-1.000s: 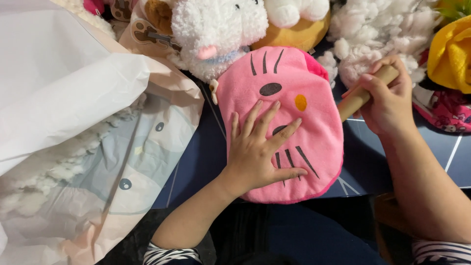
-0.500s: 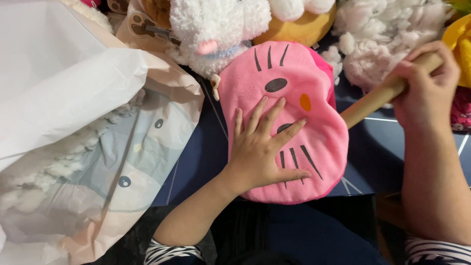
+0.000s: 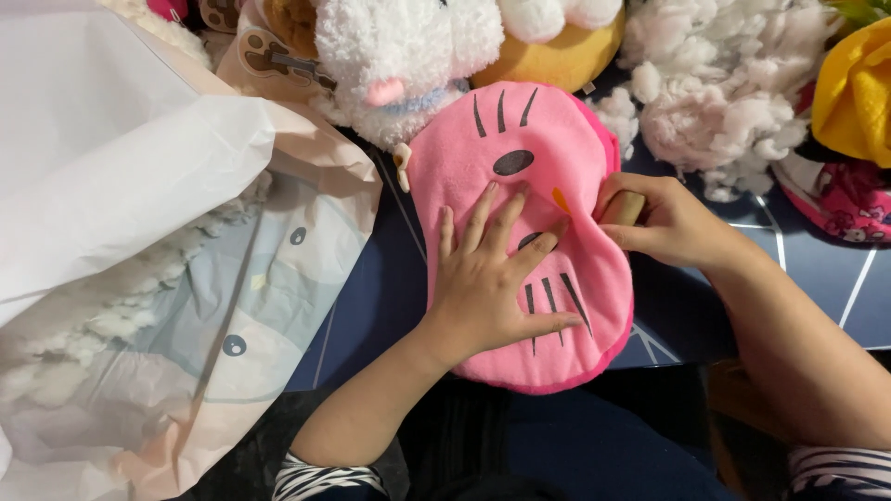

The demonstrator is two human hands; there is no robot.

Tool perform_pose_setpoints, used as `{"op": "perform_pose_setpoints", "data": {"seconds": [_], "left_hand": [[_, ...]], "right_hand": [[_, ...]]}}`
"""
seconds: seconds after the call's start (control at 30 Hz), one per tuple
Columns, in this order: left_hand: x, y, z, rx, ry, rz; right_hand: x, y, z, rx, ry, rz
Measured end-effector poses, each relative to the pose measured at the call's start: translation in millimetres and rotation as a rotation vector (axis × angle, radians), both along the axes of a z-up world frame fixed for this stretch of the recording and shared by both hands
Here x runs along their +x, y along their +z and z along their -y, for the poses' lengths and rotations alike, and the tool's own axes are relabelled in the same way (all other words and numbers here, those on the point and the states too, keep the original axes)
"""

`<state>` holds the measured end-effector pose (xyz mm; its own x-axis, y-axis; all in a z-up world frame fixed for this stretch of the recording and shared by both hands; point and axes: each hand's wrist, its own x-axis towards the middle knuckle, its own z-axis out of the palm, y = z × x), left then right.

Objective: Stuffing a pink plushie shell with white fiberfill using hands and a wooden stick to distribute the material.

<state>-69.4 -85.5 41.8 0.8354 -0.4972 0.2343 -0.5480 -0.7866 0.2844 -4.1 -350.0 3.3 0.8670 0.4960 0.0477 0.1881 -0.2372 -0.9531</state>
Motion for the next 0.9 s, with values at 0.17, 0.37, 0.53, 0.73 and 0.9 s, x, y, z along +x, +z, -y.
{"op": "perform_pose_setpoints", "data": {"seconds": [0.17,0.37,0.53,0.73,0.9], "left_hand": [[2,-3,-2,0.144,-0.02,-0.05],[2,-4,3,0.291,-0.07,-0.006],[8,-2,-7,-0.243,-0.065,0.173],[38,31,-42,-0.516,0.003,0.229],[69,-13,-42,-0.071,0.019,0.138]], "right_hand": [[5,2,25,-0.123,-0.09,0.048],[18,-19,71,0.214,-0.71,0.236],[30,-38,83,0.539,-1.016,0.423],[21,-23,60,0.426,-1.003,0.403],[16,-21,59,0.414,-1.071,0.553]]}}
